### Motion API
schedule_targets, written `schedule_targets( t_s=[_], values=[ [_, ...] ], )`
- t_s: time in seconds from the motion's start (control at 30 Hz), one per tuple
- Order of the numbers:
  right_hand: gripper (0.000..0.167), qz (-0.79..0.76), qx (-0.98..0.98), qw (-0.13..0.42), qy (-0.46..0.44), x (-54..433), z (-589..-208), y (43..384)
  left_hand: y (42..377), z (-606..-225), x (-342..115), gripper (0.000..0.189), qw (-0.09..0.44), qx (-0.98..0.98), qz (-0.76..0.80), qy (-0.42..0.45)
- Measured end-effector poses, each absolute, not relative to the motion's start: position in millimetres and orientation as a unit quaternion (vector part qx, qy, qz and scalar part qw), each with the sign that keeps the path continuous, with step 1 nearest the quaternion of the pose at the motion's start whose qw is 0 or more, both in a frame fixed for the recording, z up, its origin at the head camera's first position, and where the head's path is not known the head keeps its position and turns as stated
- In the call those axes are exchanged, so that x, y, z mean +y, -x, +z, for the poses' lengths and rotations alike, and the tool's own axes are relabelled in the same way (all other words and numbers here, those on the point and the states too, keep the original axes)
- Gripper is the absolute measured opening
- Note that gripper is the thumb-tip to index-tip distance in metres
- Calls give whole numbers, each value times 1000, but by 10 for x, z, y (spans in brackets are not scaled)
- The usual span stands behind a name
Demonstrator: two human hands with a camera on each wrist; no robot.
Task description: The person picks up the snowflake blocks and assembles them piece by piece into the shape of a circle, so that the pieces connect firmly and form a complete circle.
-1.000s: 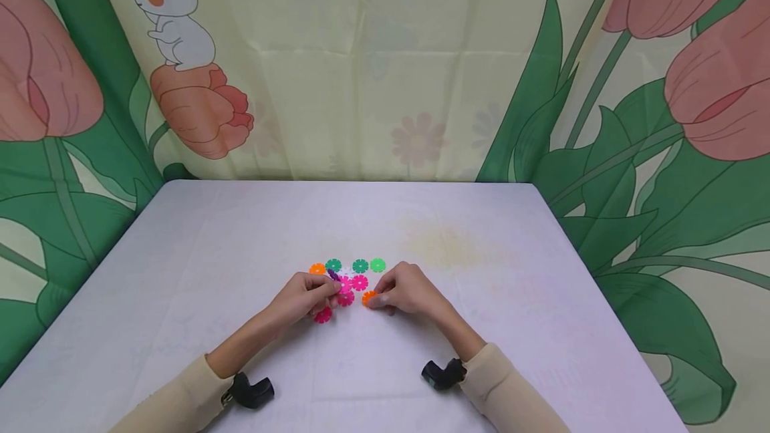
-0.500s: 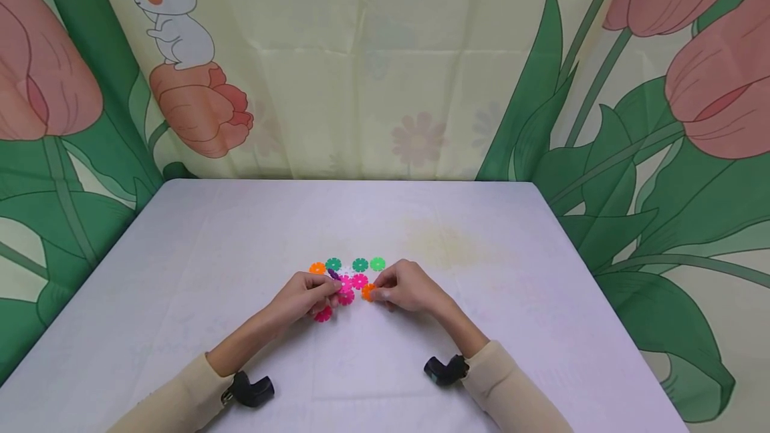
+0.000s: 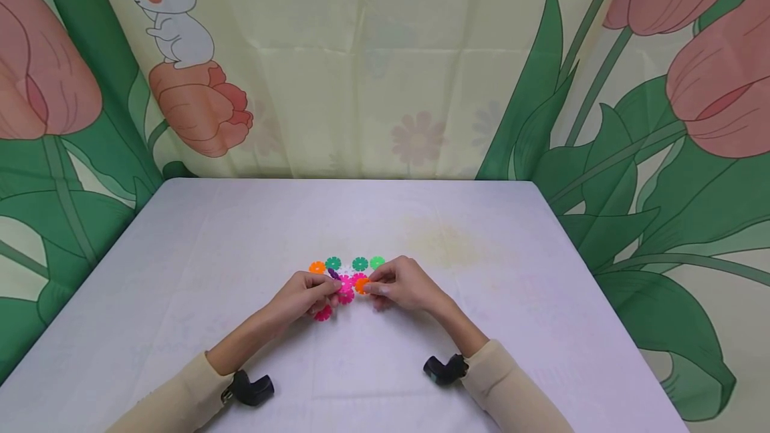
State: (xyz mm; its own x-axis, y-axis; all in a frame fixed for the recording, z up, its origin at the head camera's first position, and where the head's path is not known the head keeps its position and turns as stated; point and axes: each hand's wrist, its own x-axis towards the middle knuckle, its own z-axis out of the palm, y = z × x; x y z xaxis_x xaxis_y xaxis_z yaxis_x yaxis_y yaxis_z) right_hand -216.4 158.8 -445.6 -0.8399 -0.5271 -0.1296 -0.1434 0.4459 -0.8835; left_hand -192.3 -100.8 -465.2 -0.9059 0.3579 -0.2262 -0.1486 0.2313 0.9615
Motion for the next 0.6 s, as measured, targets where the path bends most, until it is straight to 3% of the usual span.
schedule_targets(
  t_s=[0.6],
  values=[
    [16, -478, 828, 180, 230, 1557, -4422, 2163, 1931, -4660, -1016, 33, 209, 761, 612, -64]
  ],
)
